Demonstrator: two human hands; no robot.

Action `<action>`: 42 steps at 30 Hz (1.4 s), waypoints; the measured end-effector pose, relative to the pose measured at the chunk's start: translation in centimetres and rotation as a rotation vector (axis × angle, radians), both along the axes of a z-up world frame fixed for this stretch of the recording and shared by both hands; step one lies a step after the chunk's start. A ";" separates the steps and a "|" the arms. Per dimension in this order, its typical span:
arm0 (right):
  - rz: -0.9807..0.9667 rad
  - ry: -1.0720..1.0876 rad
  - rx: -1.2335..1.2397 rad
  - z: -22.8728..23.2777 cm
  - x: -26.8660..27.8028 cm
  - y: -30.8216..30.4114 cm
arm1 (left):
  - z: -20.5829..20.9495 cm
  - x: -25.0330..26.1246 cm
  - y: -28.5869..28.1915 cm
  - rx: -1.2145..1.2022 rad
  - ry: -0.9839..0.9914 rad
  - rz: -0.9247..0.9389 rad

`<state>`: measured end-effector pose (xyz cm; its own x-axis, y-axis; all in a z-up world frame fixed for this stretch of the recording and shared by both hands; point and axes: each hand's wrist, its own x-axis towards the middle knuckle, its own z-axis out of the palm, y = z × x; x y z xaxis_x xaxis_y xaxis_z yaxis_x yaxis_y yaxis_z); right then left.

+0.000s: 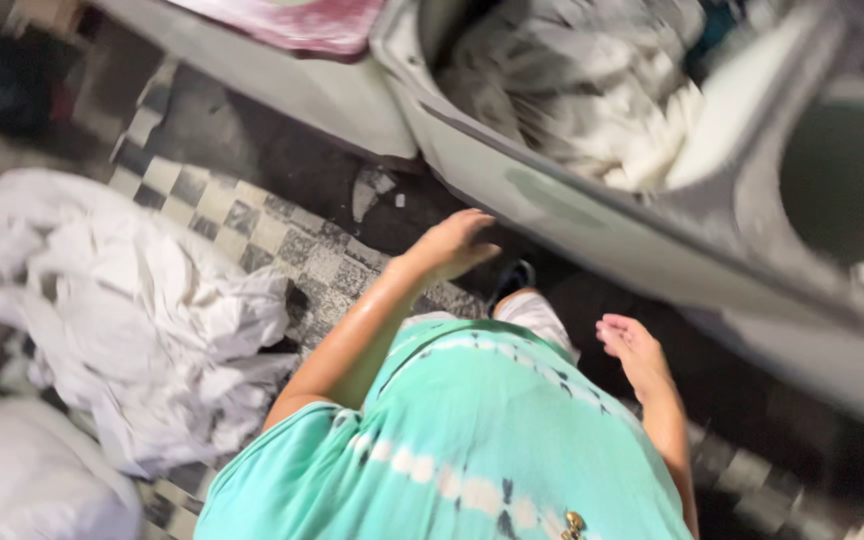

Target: The person washes laundry by hand in a two-tub washing machine, wrings out the clothes, and transfers them between the tubs.

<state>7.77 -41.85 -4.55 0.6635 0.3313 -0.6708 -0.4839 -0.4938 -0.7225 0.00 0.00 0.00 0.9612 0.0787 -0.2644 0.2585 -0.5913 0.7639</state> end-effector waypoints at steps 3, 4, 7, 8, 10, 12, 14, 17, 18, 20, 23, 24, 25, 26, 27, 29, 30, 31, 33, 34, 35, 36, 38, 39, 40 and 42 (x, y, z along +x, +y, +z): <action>0.282 0.070 0.148 6.9 5.7 5.8 | 0.7 2.3 -0.3 -0.116 -0.106 0.059; 0.352 0.114 0.209 8.7 7.5 7.9 | 1.2 3.1 -0.3 -0.147 -0.110 0.072; 0.554 0.176 0.300 12.9 11.9 15.4 | 3.1 3.8 0.9 -0.227 -0.036 0.083; 0.620 0.180 0.321 13.7 13.7 18.5 | 3.5 4.0 1.6 -0.248 -0.002 0.080; 0.761 0.068 0.391 14.3 16.8 24.9 | 3.2 3.9 3.7 -0.243 -0.032 0.155; 0.807 -0.014 0.392 14.3 18.6 31.4 | 2.3 2.6 6.3 -0.174 -0.102 0.274; 0.796 -0.113 0.393 14.1 19.8 37.8 | 1.2 0.6 8.6 -0.047 -0.224 0.451; 0.781 -0.177 0.506 13.2 19.2 46.8 | 0.0 -3.4 12.2 -0.173 -0.206 0.694; 0.775 -0.177 0.542 12.8 18.6 49.6 | -0.4 -4.9 13.5 -0.162 -0.211 0.775; 0.782 -0.114 0.614 11.9 16.7 54.5 | -1.5 -8.5 15.8 -0.140 -0.215 0.922; 0.780 -0.061 0.718 9.9 12.5 60.9 | -4.6 -13.1 20.8 -0.499 -0.334 1.253; 0.781 -0.055 0.755 9.3 11.2 63.2 | -5.7 -14.5 23.1 -0.487 -0.307 1.296; 0.749 -0.064 0.712 8.8 9.9 64.9 | -6.6 -16.1 25.4 -0.476 -0.269 1.338; 0.717 -0.073 0.669 8.4 8.5 66.5 | -7.3 -17.5 27.9 -0.465 -0.231 1.380; 0.681 -0.079 0.631 8.1 7.1 68.4 | -7.5 -18.7 30.9 -0.466 -0.230 1.373; 0.566 -0.144 0.583 7.6 4.8 71.4 | -6.9 -20.4 36.3 -0.479 -0.223 1.366; 0.511 -0.174 0.552 7.3 4.0 72.5 | -6.2 -21.1 39.2 -0.438 -0.233 1.334; 0.461 -0.299 0.568 6.9 3.1 73.5 | -5.5 -21.6 42.4 -0.400 -0.240 1.301; 0.358 -0.546 0.589 6.1 1.8 75.0 | -3.9 -21.7 48.6 -0.345 -0.243 1.246; 0.399 -0.786 0.479 6.0 1.9 75.6 | -3.0 -21.3 51.5 -0.328 -0.239 1.225; 0.433 -1.023 0.356 6.0 2.4 75.9 | -2.1 -20.7 54.7 -0.311 -0.238 1.195; 0.469 -1.253 0.219 5.9 2.7 76.3 | -1.2 -20.1 57.9 -0.231 -0.236 1.138; 0.393 -1.234 0.137 4.9 2.8 77.2 | 0.1 -18.1 63.2 -0.092 -0.244 1.023; 0.351 -1.229 0.104 4.3 3.0 77.9 | 0.7 -16.6 65.9 -0.037 -0.280 0.972; 0.345 -1.274 0.031 4.0 2.9 78.1 | 1.2 -15.0 68.2 0.017 -0.317 0.919; 0.327 -1.365 -0.094 3.3 2.6 79.0 | 2.5 -11.2 73.4 0.084 -0.387 0.827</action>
<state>10.33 37.18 -1.28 0.7038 0.5854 0.4024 0.7065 -0.5184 -0.4817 -11.17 73.39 2.46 0.6104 0.7855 0.1020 0.3592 -0.3893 0.8482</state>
